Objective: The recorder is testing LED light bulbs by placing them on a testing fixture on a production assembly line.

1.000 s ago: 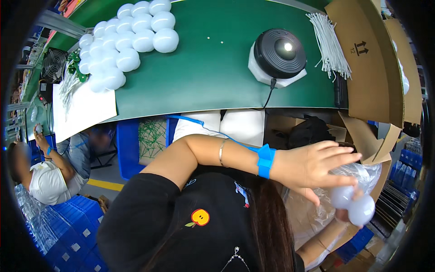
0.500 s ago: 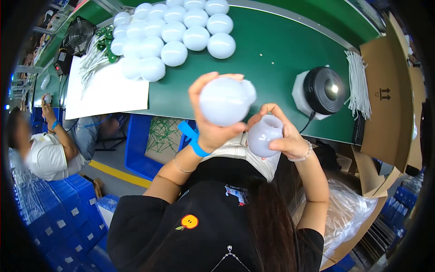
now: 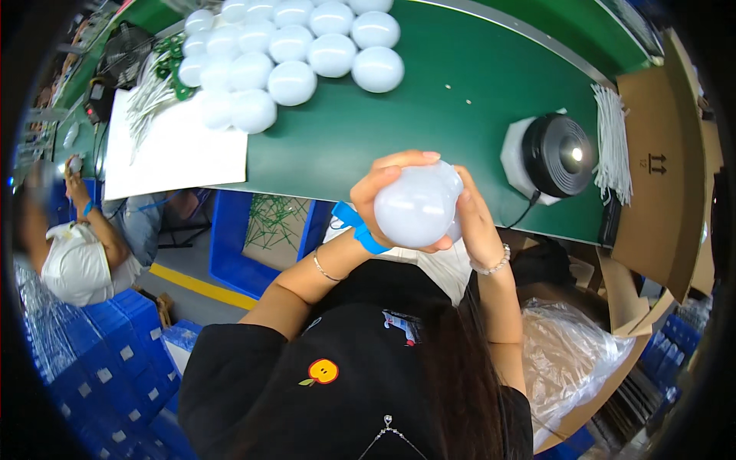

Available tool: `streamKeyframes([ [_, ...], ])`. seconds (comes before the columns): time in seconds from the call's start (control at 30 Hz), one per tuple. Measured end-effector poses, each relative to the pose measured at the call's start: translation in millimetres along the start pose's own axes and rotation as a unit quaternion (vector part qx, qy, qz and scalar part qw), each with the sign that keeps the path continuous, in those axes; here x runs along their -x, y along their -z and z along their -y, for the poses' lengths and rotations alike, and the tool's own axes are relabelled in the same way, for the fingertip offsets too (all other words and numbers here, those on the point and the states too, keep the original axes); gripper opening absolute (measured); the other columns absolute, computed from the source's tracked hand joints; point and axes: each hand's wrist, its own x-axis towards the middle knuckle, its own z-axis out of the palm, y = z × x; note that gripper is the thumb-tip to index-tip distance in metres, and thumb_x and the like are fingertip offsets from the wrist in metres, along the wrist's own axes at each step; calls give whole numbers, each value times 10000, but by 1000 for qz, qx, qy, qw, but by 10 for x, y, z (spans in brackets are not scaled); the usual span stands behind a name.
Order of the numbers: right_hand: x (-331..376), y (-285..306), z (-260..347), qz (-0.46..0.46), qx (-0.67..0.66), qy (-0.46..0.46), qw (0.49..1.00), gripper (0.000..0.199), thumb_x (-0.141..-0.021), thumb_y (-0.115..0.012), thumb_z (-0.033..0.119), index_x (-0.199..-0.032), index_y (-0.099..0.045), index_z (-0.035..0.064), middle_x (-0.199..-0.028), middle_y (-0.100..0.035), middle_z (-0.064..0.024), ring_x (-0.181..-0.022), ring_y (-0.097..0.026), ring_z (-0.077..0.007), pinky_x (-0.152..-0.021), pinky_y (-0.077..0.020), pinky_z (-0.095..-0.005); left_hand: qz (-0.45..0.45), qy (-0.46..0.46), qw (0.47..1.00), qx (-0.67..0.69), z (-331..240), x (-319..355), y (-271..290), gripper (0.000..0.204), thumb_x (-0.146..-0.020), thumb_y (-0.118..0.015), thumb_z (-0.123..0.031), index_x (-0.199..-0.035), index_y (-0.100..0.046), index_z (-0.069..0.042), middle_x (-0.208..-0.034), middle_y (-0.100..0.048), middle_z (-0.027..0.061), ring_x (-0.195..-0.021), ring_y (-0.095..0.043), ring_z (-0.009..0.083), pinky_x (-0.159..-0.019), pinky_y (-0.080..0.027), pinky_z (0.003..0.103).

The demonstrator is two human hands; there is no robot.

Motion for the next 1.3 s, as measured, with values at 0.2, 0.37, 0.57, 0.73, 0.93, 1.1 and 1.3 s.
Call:
streamKeyframes([
  [0.2, 126, -78, -228, -120, 149, 276, 942, 807, -601, -809, 136, -1253, -347, 26, -1206, -441, -155, -1052, -516, -249, -803, -489, -326, -217, 318, 920, 72, -58, -55, -299, 911, -704, -685, -545, -1309, -222, -47, -1142, -504, 214, -1020, -521, 277, -832, -461, 383],
  [0.37, 217, 257, -169, -238, 304, 415, 824, 796, -551, -818, 266, -1189, -435, -18, -1085, -518, -173, -1026, -514, -316, -880, -422, -408, -165, 384, 891, 179, -71, -99, -312, 812, -755, -663, -482, -1307, -252, -51, -1150, -507, 212, -1024, -520, 270, -851, -460, 355],
  [0.57, 347, 1124, 356, -430, 304, 365, 768, 672, -756, -688, 223, -1267, -366, -69, -1248, -436, -158, -1112, -486, -250, -921, -424, -351, -9, 341, 938, -53, 128, -57, 182, 733, -690, -763, -149, -1260, -313, -51, -1237, -463, 188, -1085, -485, 235, -916, -426, 342],
  [0.73, 298, 1428, 571, -298, 447, 353, 766, 652, -732, -709, 206, -1245, -407, -61, -1277, -437, -153, -1149, -465, -243, -970, -389, -368, 33, 274, 939, -206, 76, 36, 381, 755, -650, -746, -2, -1228, -264, -53, -1262, -419, 195, -1130, -457, 268, -946, -393, 355],
  [0.93, 43, 1449, 540, -245, 394, 392, 794, 702, -748, -703, 260, -1276, -377, -70, -1333, -402, -178, -1177, -450, -258, -974, -385, -369, 143, 198, 900, -360, 33, 20, 361, 750, -631, -768, -42, -1239, -330, -37, -1252, -459, 197, -1128, -473, 317, -952, -381, 385],
  [1.1, -26, 1480, 532, -226, 453, 430, 747, 687, -763, -690, 253, -1273, -366, -75, -1312, -413, -183, -1179, -446, -278, -976, -384, -374, 144, 192, 914, -327, 42, 67, 410, 758, -619, -777, -64, -1248, -355, -28, -1244, -477, 194, -1118, -487, 326, -948, -388, 393],
  [1.3, 82, 1514, 473, -257, 403, 406, 779, 691, -728, -721, 119, -1286, -355, -59, -1340, -370, -180, -1205, -419, -274, -999, -363, -377, 162, 191, 911, -328, 28, 56, 375, 751, -627, -774, -81, -1252, -362, -25, -1240, -485, 197, -1116, -491, 325, -954, -383, 389],
])
